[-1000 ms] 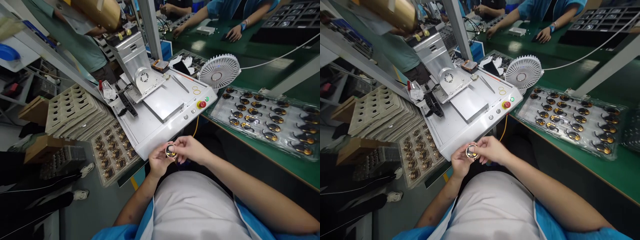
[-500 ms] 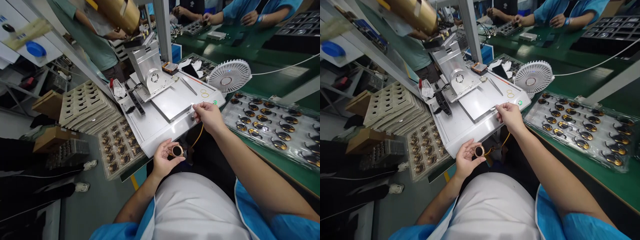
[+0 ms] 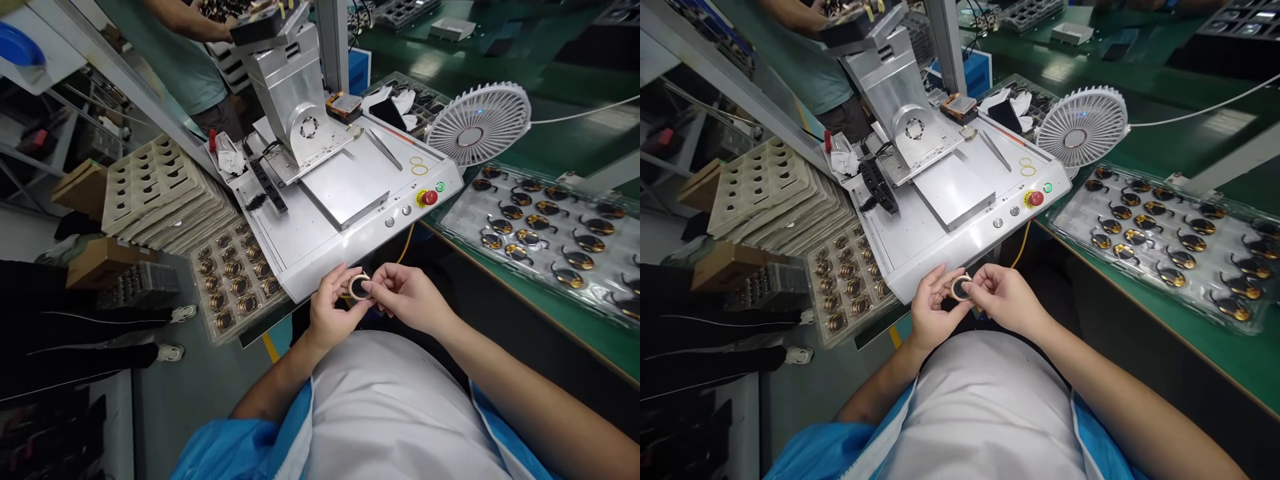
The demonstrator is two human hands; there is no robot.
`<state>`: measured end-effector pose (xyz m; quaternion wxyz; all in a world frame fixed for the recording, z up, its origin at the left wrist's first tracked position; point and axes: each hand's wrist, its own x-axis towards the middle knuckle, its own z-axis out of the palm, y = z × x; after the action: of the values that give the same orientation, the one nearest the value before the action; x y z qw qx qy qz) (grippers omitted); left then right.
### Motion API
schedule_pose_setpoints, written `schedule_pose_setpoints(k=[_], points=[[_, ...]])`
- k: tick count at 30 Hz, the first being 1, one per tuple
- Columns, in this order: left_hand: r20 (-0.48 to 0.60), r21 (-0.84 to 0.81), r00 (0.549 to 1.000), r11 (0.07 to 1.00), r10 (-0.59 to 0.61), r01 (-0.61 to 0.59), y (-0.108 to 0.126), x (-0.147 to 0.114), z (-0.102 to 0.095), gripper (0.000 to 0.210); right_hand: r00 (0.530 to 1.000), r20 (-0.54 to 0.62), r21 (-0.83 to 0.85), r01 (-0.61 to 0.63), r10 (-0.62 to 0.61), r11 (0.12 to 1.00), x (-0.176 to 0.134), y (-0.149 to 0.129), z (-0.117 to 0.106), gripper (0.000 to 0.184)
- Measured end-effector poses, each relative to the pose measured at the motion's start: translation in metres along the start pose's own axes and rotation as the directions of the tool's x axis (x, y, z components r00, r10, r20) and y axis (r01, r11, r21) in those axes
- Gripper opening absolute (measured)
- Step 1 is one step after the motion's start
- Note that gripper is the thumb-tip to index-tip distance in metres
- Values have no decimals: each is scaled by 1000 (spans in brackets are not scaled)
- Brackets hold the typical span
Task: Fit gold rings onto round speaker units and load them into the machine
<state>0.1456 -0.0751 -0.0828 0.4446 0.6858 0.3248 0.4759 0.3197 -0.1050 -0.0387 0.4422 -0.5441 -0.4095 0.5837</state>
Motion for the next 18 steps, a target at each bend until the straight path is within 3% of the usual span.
schedule_pose_setpoints(k=[7, 10, 13, 15, 16, 17, 18], points=[[-14, 13, 1000, 1000, 9, -9, 2, -1, -1, 72, 997, -67, -116, 27, -35, 993, 1, 4, 1, 38], [-24, 10, 1000, 1000, 13, -13, 2, -3, 1, 69, 997, -71, -89, 28, -34, 996, 1, 7, 5, 39], [59, -10, 998, 1000, 10, -9, 2, -4, 5, 72, 1000, -18, -28, -10, 9, 1000, -3, 11, -5, 47], [134, 0, 991, 1000, 12, -12, 1, -4, 5, 78, 992, -125, -58, -4, -4, 998, -14, 17, -28, 52], [158, 15, 987, 1000, 12, -15, 0, -3, 3, 78, 969, -246, -117, 0, -29, 993, -23, 20, -46, 52], [169, 31, 986, 999, 11, -16, -1, -3, 2, 75, 918, -392, -207, -21, -64, 978, -35, 22, -66, 52], [168, 49, 986, 999, 4, -13, -1, -2, 0, 68, 836, -537, -317, -76, -113, 945, -48, 23, -87, 50]])
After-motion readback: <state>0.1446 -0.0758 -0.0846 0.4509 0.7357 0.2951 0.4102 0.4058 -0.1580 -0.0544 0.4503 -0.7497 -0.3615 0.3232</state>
